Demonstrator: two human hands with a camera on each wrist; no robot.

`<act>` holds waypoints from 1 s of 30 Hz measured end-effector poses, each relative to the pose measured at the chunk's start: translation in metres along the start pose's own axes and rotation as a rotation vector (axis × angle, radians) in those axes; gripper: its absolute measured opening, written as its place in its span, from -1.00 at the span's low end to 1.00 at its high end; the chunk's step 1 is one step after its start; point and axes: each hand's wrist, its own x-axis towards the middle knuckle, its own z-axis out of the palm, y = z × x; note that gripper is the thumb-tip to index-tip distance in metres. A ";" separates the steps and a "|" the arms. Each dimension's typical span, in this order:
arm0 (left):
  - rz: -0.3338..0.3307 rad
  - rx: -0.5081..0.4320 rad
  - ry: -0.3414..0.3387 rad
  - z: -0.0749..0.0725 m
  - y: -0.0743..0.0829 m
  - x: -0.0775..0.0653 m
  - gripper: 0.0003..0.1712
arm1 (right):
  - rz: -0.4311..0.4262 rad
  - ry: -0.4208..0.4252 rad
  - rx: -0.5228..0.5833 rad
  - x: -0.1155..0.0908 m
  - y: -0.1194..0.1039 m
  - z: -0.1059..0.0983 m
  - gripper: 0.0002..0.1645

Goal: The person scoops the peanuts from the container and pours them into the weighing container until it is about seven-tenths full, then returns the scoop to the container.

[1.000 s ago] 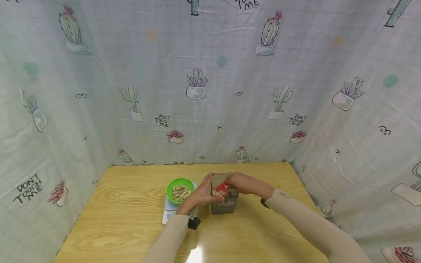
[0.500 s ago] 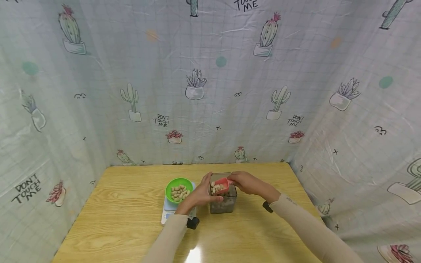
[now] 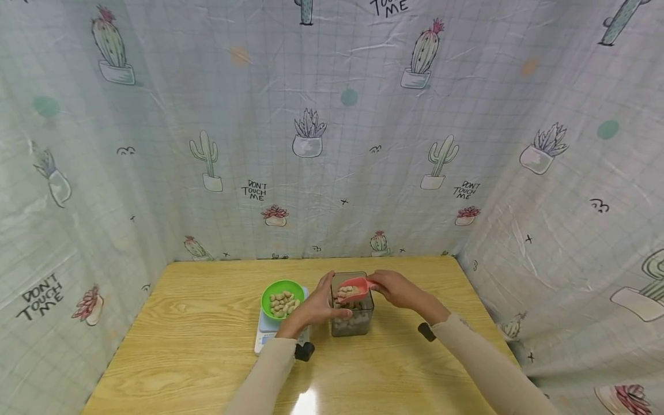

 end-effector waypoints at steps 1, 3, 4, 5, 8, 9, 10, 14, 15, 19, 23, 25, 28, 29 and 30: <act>0.001 0.000 0.000 0.000 0.001 0.000 0.38 | 0.007 0.006 0.002 -0.001 0.001 0.000 -0.69; 0.001 0.001 0.001 0.000 0.001 0.000 0.38 | 0.012 0.022 0.013 -0.003 0.002 0.001 -0.70; 0.001 0.000 0.001 0.000 0.002 0.000 0.38 | 0.013 0.032 0.021 -0.004 0.003 0.001 -0.71; 0.000 -0.001 0.001 0.000 0.002 0.000 0.37 | 0.012 0.043 0.029 -0.005 0.003 0.001 -0.72; -0.006 -0.005 0.002 0.000 0.002 0.000 0.37 | 0.009 0.091 0.035 -0.007 0.003 0.002 -0.74; -0.009 -0.005 0.003 0.000 0.002 0.000 0.37 | 0.009 0.112 0.032 -0.008 0.003 0.002 -0.75; -0.012 0.000 0.004 0.000 0.002 0.000 0.37 | 0.011 0.134 0.029 -0.009 0.003 0.002 -0.75; -0.016 0.009 0.009 0.001 0.002 0.000 0.37 | 0.008 0.223 -0.010 -0.012 0.000 0.001 -0.77; -0.015 0.014 0.009 0.001 0.002 0.000 0.38 | 0.003 0.244 -0.022 -0.012 -0.001 0.000 -0.78; 0.007 0.025 0.018 0.001 0.001 -0.002 0.40 | -0.012 0.302 -0.048 -0.014 -0.004 -0.007 -0.80; 0.056 0.052 0.058 -0.002 0.004 -0.004 0.39 | 0.000 0.321 -0.046 -0.016 -0.007 -0.017 -0.81; 0.070 0.065 0.080 -0.005 0.006 -0.005 0.37 | 0.010 0.322 -0.039 -0.016 -0.007 -0.022 -0.81; 0.084 0.081 0.114 -0.011 0.011 -0.007 0.36 | -0.003 0.337 -0.049 -0.016 -0.008 -0.028 -0.81; 0.083 0.083 0.124 -0.013 0.012 -0.008 0.34 | -0.009 0.342 -0.056 -0.015 -0.008 -0.030 -0.81; 0.079 0.088 0.134 -0.014 0.012 -0.009 0.33 | -0.016 0.344 -0.061 -0.015 -0.008 -0.031 -0.81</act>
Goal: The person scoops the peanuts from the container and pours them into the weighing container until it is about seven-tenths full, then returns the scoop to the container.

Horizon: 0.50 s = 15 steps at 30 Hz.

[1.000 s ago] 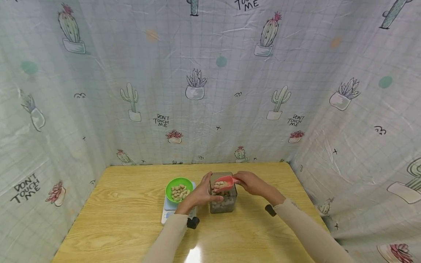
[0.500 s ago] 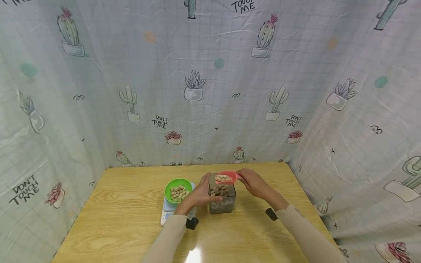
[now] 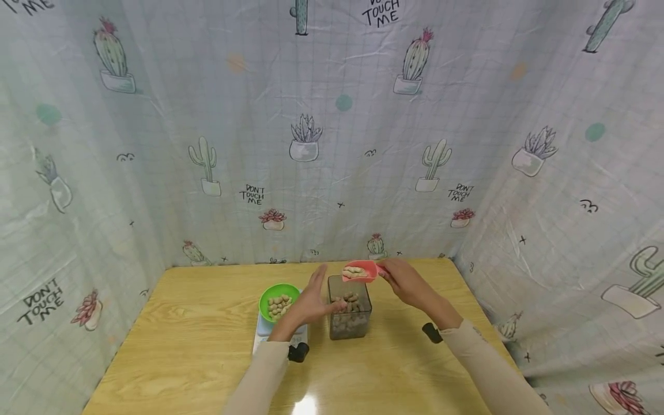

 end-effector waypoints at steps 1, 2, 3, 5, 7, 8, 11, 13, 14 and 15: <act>-0.002 0.005 0.010 -0.002 0.001 -0.001 0.32 | -0.009 0.004 -0.004 0.001 0.000 -0.001 -0.81; 0.000 0.003 0.024 -0.004 0.001 -0.001 0.30 | -0.018 0.009 -0.012 0.002 -0.001 -0.002 -0.81; 0.000 0.000 0.036 -0.006 0.001 -0.002 0.29 | -0.024 0.012 -0.017 0.003 -0.002 -0.003 -0.81; 0.004 -0.012 0.060 -0.010 0.000 -0.004 0.27 | -0.030 0.015 -0.026 0.006 -0.004 -0.006 -0.82; 0.006 -0.027 0.081 -0.014 -0.001 -0.007 0.27 | -0.034 0.023 -0.026 0.010 -0.006 -0.009 -0.82; 0.010 -0.032 0.092 -0.017 -0.001 -0.008 0.26 | -0.034 0.029 -0.030 0.012 -0.007 -0.010 -0.82; -0.006 -0.041 0.108 -0.023 -0.003 -0.014 0.24 | -0.024 0.036 -0.021 0.018 -0.010 -0.014 -0.84; -0.017 -0.046 0.111 -0.028 -0.004 -0.017 0.24 | -0.018 0.033 -0.018 0.022 -0.013 -0.016 -0.84; -0.020 -0.047 0.110 -0.031 -0.006 -0.019 0.23 | -0.016 0.028 -0.015 0.024 -0.014 -0.017 -0.84; -0.018 -0.053 0.111 -0.033 -0.007 -0.020 0.24 | -0.014 0.024 -0.009 0.026 -0.015 -0.018 -0.83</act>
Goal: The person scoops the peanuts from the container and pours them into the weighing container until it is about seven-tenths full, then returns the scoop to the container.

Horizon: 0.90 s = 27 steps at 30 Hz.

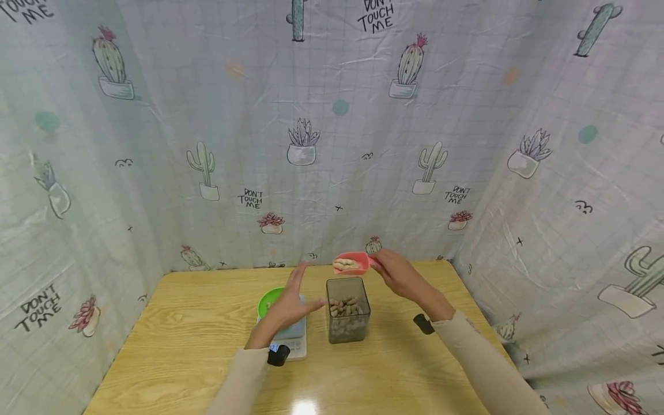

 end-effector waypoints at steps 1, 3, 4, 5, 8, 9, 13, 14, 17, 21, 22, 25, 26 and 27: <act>0.004 -0.001 -0.001 -0.003 -0.001 -0.001 0.24 | 0.004 -0.006 -0.001 0.001 -0.001 0.000 -0.82; 0.012 0.008 0.002 -0.009 -0.004 -0.003 0.24 | 0.007 -0.017 -0.005 0.004 -0.003 0.001 -0.81; 0.013 0.016 0.003 -0.011 -0.005 -0.004 0.24 | 0.009 -0.022 -0.003 0.006 -0.005 0.001 -0.81; 0.014 0.026 0.007 -0.014 -0.006 -0.005 0.24 | 0.008 -0.024 -0.005 0.008 -0.006 0.002 -0.81; -0.001 0.053 0.018 -0.023 -0.010 -0.007 0.25 | -0.008 -0.020 -0.005 0.013 -0.009 0.006 -0.83; -0.010 0.062 0.023 -0.026 -0.011 -0.008 0.26 | -0.018 -0.013 -0.007 0.015 -0.010 0.008 -0.83; -0.030 0.091 0.039 -0.035 -0.017 -0.012 0.25 | -0.054 0.000 0.003 0.021 -0.017 0.016 -0.82; -0.030 0.093 0.043 -0.037 -0.019 -0.014 0.24 | -0.059 0.001 0.007 0.022 -0.018 0.018 -0.82; -0.034 0.090 0.051 -0.041 -0.025 -0.017 0.22 | -0.079 0.004 0.030 0.026 -0.023 0.025 -0.81; -0.020 0.085 0.061 -0.047 -0.033 -0.023 0.21 | -0.084 -0.009 0.043 0.032 -0.028 0.033 -0.79; -0.011 0.087 0.062 -0.048 -0.036 -0.024 0.21 | -0.079 -0.016 0.051 0.034 -0.030 0.034 -0.79; -0.003 0.087 0.058 -0.050 -0.043 -0.028 0.21 | -0.065 -0.028 0.063 0.038 -0.034 0.040 -0.78; -0.006 0.086 0.056 -0.051 -0.046 -0.030 0.21 | -0.059 -0.035 0.067 0.039 -0.036 0.042 -0.78; -0.013 0.089 0.054 -0.051 -0.049 -0.031 0.22 | -0.054 -0.044 0.073 0.040 -0.037 0.044 -0.78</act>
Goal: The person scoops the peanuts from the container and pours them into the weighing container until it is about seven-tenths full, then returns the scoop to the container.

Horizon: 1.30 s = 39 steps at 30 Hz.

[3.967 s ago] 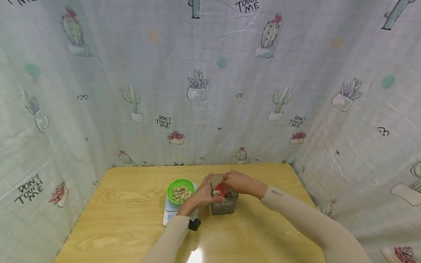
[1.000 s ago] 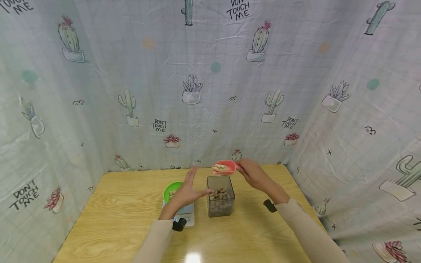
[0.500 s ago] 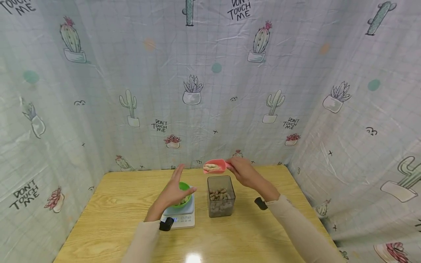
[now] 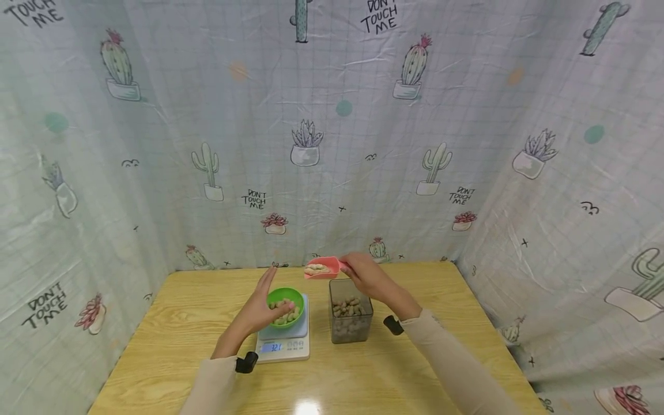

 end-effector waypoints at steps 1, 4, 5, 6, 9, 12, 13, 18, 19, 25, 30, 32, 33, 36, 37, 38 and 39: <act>-0.006 0.008 -0.004 0.000 -0.004 -0.002 0.22 | -0.001 -0.007 0.004 0.001 -0.001 0.003 -0.78; -0.035 0.021 -0.011 0.002 -0.013 -0.006 0.25 | 0.004 -0.031 0.013 0.004 -0.002 0.012 -0.76; -0.042 0.021 -0.015 0.003 -0.016 -0.008 0.26 | 0.003 -0.034 0.018 0.005 -0.003 0.015 -0.75; -0.048 0.022 -0.018 0.004 -0.019 -0.008 0.27 | -0.002 -0.032 0.016 0.005 -0.004 0.019 -0.74; -0.070 -0.003 -0.034 0.007 -0.026 -0.011 0.27 | 0.002 -0.035 0.009 0.007 -0.006 0.028 -0.74; -0.095 -0.006 -0.047 0.010 -0.033 -0.012 0.28 | 0.008 -0.059 0.000 0.009 -0.009 0.037 -0.74; -0.104 -0.007 -0.051 0.011 -0.034 -0.013 0.29 | 0.022 -0.076 0.001 0.009 -0.011 0.039 -0.73; -0.141 0.001 -0.068 0.016 -0.043 -0.013 0.34 | 0.094 -0.178 -0.006 0.013 -0.018 0.050 -0.67; -0.144 0.005 -0.072 0.017 -0.044 -0.014 0.34 | 0.103 -0.195 -0.013 0.014 -0.020 0.052 -0.66; -0.139 -0.009 -0.076 0.020 -0.049 -0.016 0.33 | 0.154 -0.273 -0.042 0.016 -0.029 0.059 -0.60; -0.137 -0.012 -0.084 0.023 -0.052 -0.016 0.32 | 0.154 -0.282 -0.040 0.017 -0.030 0.062 -0.59; -0.136 -0.017 -0.086 0.023 -0.053 -0.015 0.33 | 0.150 -0.285 -0.046 0.018 -0.030 0.062 -0.60; -0.141 -0.021 -0.089 0.023 -0.054 -0.015 0.33 | 0.148 -0.287 -0.048 0.018 -0.029 0.063 -0.61; -0.158 -0.022 -0.099 0.024 -0.055 -0.013 0.33 | 0.140 -0.307 -0.084 0.019 -0.028 0.066 -0.63; -0.159 -0.023 -0.100 0.025 -0.056 -0.012 0.33 | 0.137 -0.315 -0.096 0.020 -0.028 0.066 -0.64; -0.168 -0.024 -0.105 0.025 -0.056 -0.012 0.32 | 0.135 -0.322 -0.109 0.021 -0.028 0.067 -0.65; -0.173 -0.025 -0.108 0.025 -0.056 -0.012 0.32 | 0.132 -0.329 -0.124 0.022 -0.029 0.068 -0.66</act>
